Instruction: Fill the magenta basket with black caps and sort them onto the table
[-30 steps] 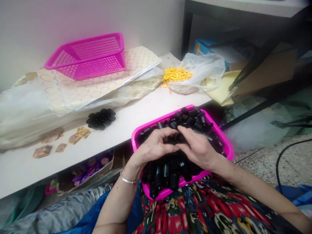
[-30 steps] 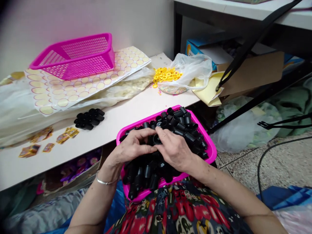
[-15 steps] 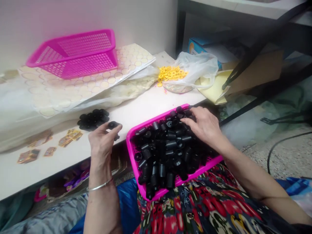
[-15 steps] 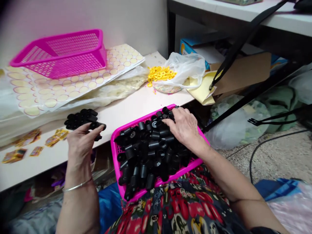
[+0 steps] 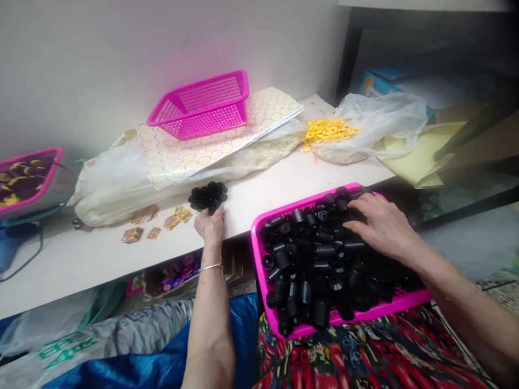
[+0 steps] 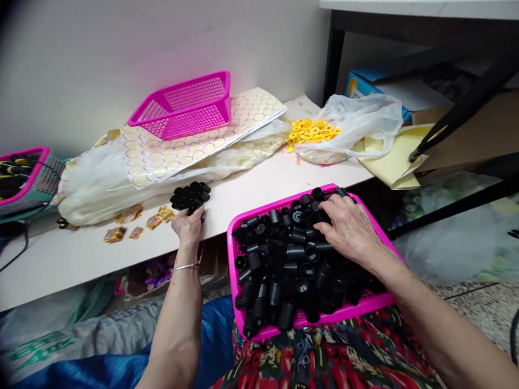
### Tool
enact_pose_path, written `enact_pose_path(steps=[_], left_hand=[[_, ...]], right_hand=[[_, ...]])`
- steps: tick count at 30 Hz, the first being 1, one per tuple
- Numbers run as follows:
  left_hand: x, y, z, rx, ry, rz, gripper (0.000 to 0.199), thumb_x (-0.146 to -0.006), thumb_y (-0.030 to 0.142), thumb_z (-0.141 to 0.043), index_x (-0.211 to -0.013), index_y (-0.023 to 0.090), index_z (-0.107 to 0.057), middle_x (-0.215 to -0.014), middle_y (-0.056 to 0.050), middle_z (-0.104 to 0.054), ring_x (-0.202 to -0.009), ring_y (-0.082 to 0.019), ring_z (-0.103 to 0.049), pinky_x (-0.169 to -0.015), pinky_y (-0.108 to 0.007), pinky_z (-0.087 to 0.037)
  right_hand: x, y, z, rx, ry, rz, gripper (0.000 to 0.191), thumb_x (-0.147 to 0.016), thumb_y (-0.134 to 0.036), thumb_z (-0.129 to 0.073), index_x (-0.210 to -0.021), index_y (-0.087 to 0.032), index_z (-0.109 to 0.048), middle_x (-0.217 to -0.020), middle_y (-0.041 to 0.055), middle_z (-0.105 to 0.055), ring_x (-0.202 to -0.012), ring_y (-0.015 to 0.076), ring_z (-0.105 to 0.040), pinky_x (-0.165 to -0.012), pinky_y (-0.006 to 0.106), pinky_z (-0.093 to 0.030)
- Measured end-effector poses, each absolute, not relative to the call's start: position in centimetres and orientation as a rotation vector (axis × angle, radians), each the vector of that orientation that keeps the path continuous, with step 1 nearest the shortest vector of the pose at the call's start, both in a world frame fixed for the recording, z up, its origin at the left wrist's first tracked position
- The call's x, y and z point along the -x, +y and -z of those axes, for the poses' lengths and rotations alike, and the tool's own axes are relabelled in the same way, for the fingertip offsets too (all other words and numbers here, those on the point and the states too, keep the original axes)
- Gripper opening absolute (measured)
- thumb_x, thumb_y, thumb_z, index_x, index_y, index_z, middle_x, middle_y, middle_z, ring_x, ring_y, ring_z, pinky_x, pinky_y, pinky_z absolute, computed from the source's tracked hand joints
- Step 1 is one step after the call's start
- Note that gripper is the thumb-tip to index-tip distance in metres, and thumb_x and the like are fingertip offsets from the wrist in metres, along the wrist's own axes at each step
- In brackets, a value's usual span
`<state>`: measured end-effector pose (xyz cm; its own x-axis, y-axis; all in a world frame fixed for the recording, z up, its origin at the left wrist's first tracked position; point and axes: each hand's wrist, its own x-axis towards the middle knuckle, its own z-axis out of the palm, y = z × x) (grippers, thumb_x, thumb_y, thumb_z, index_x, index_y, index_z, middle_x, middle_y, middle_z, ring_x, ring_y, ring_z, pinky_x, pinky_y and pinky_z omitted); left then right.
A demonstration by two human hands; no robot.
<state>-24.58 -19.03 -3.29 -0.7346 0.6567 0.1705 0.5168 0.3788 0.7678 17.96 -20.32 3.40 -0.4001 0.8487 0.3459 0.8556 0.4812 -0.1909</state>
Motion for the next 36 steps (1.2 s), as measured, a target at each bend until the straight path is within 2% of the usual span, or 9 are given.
enact_pose_path(steps=[5, 8, 9, 12, 16, 20, 24, 28, 36], left_hand=[[22.1, -19.4, 1.9, -0.939, 2.529, -1.674, 0.035, -0.063, 0.049, -0.073, -0.067, 0.016, -0.061, -0.057, 0.002, -0.052, -0.06, -0.016, -0.049, -0.058, -0.028, -0.038], [17.3, -21.2, -0.7, -0.832, 2.099, -2.027, 0.035, -0.068, 0.049, -0.072, -0.066, 0.015, -0.062, -0.058, 0.002, -0.055, -0.055, -0.012, -0.047, -0.053, -0.025, -0.037], [15.4, -21.8, -1.8, -0.794, 1.935, -2.029, 0.038, -0.071, 0.052, -0.069, -0.064, 0.015, -0.062, -0.057, 0.001, -0.056, -0.051, -0.011, -0.045, -0.049, -0.024, -0.034], [9.5, -23.4, -4.6, -0.813, 1.467, -1.677, 0.043, -0.073, 0.056, -0.067, -0.061, 0.015, -0.063, -0.056, 0.0, -0.056, -0.048, -0.009, -0.043, -0.041, -0.022, -0.026], [4.8, -23.9, -5.8, -0.787, 1.155, -1.345, 0.051, -0.071, 0.061, -0.068, -0.053, 0.014, -0.057, -0.058, -0.003, -0.058, -0.046, -0.008, -0.041, -0.038, -0.022, -0.016], [3.8, -23.8, -5.3, -0.77, 1.054, -1.305, 0.049, -0.072, 0.057, -0.069, -0.054, 0.013, -0.057, -0.058, -0.002, -0.057, -0.046, -0.007, -0.04, -0.039, -0.023, -0.016], [3.6, -23.7, -5.1, -0.765, 1.054, -1.3, 0.049, -0.072, 0.056, -0.07, -0.053, 0.013, -0.056, -0.056, -0.001, -0.054, -0.045, -0.006, -0.038, -0.04, -0.023, -0.017], [3.4, -23.7, -5.0, -0.742, 1.077, -1.296, 0.05, -0.071, 0.057, -0.071, -0.053, 0.013, -0.056, -0.057, -0.002, -0.055, -0.046, -0.007, -0.039, -0.039, -0.023, -0.018], [4.9, -22.7, -5.5, -0.629, 0.909, -1.184, 0.048, -0.068, 0.056, -0.072, -0.057, 0.011, -0.059, -0.066, -0.008, -0.063, -0.049, -0.006, -0.043, -0.038, -0.018, -0.023]], right_hand=[[-18.1, -20.8, -4.1, 1.194, -2.002, -0.321, 0.02, -0.077, -0.028, -0.071, -0.093, -0.02, -0.064, -0.091, 0.0045, -0.062, -0.087, 0.0219, -0.058, -0.076, 0.037, -0.047], [-17.4, -21.6, -4.9, 1.073, -1.765, -0.76, 0.024, -0.074, -0.025, -0.074, -0.094, -0.02, -0.063, -0.085, 0.0011, -0.06, -0.077, 0.0173, -0.059, -0.067, 0.031, -0.049], [-16.9, -22.0, -5.1, 1.026, -1.694, -0.897, 0.025, -0.073, -0.024, -0.075, -0.095, -0.02, -0.063, -0.084, 0.0005, -0.06, -0.076, 0.0165, -0.06, -0.066, 0.03, -0.05], [-15.4, -23.2, -5.8, 0.937, -1.622, -1.103, 0.027, -0.074, -0.02, -0.074, -0.099, -0.019, -0.063, -0.089, 0.0016, -0.063, -0.08, 0.0161, -0.063, -0.069, 0.029, -0.052], [-13.4, -24.5, -6.4, 0.843, -1.79, -0.926, 0.026, -0.078, -0.016, -0.069, -0.104, -0.019, -0.063, -0.096, 0.0048, -0.064, -0.084, 0.017, -0.062, -0.071, 0.03, -0.052], [-12.4, -24.8, -6.9, 0.738, -1.94, -0.636, 0.023, -0.082, -0.013, -0.062, -0.104, -0.019, -0.06, -0.09, 0.0051, -0.063, -0.081, 0.0162, -0.06, -0.071, 0.03, -0.052], [-12.4, -24.7, -6.7, 0.738, -1.959, -0.549, 0.022, -0.083, -0.013, -0.061, -0.104, -0.019, -0.059, -0.087, 0.0046, -0.062, -0.077, 0.0155, -0.058, -0.068, 0.029, -0.051], [-12.5, -24.7, -6.2, 0.784, -1.922, -0.595, 0.021, -0.082, -0.013, -0.062, -0.102, -0.019, -0.059, -0.084, 0.0036, -0.06, -0.071, 0.0141, -0.056, -0.062, 0.028, -0.049], [-14.4, -24.4, -5.4, 0.951, -1.554, -1.033, 0.024, -0.076, -0.021, -0.072, -0.099, -0.02, -0.065, -0.086, 0.002, -0.065, -0.076, 0.0159, -0.065, -0.067, 0.029, -0.056]])
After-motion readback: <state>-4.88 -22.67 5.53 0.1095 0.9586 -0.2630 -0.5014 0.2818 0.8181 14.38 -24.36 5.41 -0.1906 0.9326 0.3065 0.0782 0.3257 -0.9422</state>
